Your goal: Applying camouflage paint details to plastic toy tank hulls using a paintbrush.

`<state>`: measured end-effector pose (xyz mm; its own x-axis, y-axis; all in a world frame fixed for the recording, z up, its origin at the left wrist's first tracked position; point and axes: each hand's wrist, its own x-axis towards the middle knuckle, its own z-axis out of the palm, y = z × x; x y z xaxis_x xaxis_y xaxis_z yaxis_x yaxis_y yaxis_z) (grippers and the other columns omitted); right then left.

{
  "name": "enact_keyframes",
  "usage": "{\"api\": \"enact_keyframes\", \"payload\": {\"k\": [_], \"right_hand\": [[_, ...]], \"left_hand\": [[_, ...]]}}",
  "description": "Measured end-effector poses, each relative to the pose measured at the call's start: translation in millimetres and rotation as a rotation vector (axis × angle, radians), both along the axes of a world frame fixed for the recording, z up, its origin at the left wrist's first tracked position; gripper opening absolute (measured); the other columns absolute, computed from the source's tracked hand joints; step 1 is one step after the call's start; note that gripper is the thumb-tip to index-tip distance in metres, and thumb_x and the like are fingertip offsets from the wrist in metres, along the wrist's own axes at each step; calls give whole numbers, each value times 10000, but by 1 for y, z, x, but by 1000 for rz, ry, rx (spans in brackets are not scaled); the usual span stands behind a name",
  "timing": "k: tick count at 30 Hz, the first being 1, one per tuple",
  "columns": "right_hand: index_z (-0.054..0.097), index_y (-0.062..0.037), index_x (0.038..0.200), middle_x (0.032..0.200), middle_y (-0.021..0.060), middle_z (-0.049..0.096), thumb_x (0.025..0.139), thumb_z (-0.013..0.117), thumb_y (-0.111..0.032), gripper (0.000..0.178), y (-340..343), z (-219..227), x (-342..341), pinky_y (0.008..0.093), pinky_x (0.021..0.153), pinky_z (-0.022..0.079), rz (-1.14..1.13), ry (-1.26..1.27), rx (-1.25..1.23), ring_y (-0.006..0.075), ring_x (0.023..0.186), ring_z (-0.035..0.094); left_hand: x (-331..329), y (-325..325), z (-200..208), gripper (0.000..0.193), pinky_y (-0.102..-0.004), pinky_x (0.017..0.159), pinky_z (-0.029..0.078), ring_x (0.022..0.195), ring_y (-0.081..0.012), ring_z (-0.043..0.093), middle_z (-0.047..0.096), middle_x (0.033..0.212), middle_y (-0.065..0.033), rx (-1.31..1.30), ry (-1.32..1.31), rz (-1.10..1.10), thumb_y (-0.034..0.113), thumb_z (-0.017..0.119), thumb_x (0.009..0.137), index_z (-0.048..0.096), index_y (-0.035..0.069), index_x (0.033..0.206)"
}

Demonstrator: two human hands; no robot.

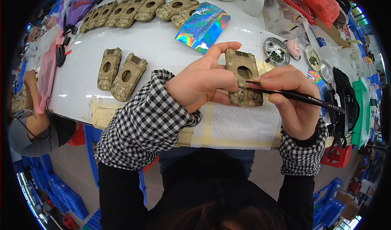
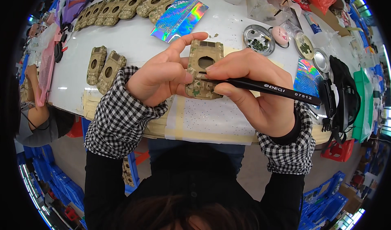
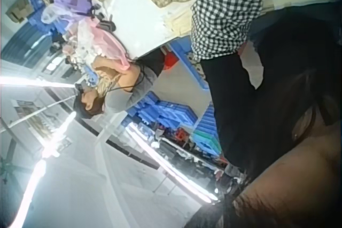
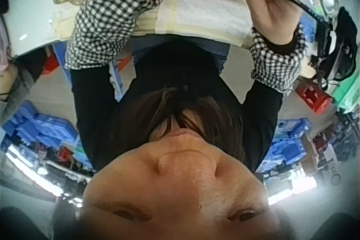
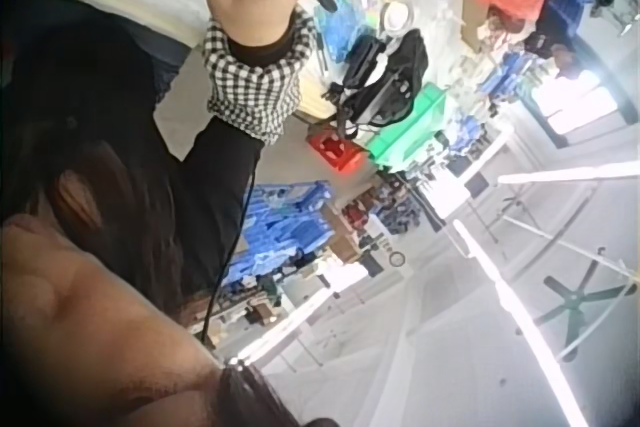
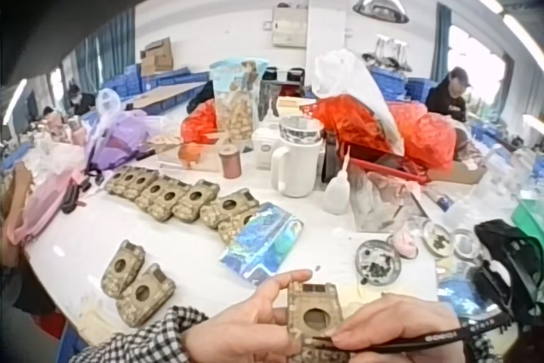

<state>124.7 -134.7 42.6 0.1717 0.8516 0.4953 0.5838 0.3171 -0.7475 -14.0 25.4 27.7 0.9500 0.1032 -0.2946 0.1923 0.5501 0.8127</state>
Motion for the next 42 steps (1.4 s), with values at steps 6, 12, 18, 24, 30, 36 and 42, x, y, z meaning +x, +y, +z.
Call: {"api": "enact_keyframes", "payload": {"k": [6, 12, 18, 24, 30, 36, 42], "right_hand": [[632, 21, 940, 915, 118, 664, 783, 693, -56, 186, 0, 0, -2, 317, 754, 489, -13, 34, -3, 234, 839, 618], [631, 14, 930, 915, 120, 664, 770, 702, -58, 189, -1, 2, -3, 319, 750, 494, -23, -3, -13, 243, 844, 623], [636, 1, 922, 907, 125, 661, 746, 723, -78, 212, -2, 7, -4, 322, 729, 502, -24, -84, -18, 262, 839, 632], [647, -12, 912, 897, 118, 655, 730, 736, -100, 221, -2, 13, -7, 322, 698, 511, -10, -201, -6, 264, 825, 637], [653, -25, 917, 898, 112, 654, 727, 738, -106, 223, -2, 12, -8, 315, 681, 515, -18, -222, -7, 252, 817, 640], [650, -24, 922, 905, 114, 652, 727, 738, -101, 227, -2, 11, -7, 315, 682, 518, -9, -225, -7, 251, 816, 642], [645, -18, 929, 908, 123, 650, 729, 737, -95, 233, -2, 12, -8, 317, 684, 520, 6, -219, -9, 254, 816, 641]], "left_hand": [[-1, 0, 2, 759, -250, 670, 461, 808, -103, 533, 538, 1038, -95, 7, 4, -5, 55, 491, 750, 175, 107, 1438], [1, -3, -1, 754, -243, 665, 454, 788, -93, 518, 528, 990, -79, 2, 3, 16, 61, 497, 752, 181, 105, 1435], [0, 0, 4, 760, -257, 693, 474, 835, -121, 547, 532, 1035, -112, 12, 20, -6, 52, 498, 753, 171, 105, 1437], [0, 1, -3, 756, -310, 783, 515, 928, -164, 574, 513, 1101, -144, -9, -17, -27, 40, 485, 760, 154, 106, 1437], [0, 1, -2, 753, -297, 771, 512, 920, -149, 565, 510, 1102, -135, -8, -8, -23, 42, 483, 761, 157, 108, 1436], [1, -1, 1, 755, -254, 714, 480, 872, -116, 537, 509, 1086, -118, 13, 11, -19, 56, 491, 759, 165, 119, 1437], [0, -1, -2, 754, -275, 740, 494, 890, -131, 545, 511, 1090, -122, 8, -5, -17, 51, 491, 758, 165, 118, 1436]]}}
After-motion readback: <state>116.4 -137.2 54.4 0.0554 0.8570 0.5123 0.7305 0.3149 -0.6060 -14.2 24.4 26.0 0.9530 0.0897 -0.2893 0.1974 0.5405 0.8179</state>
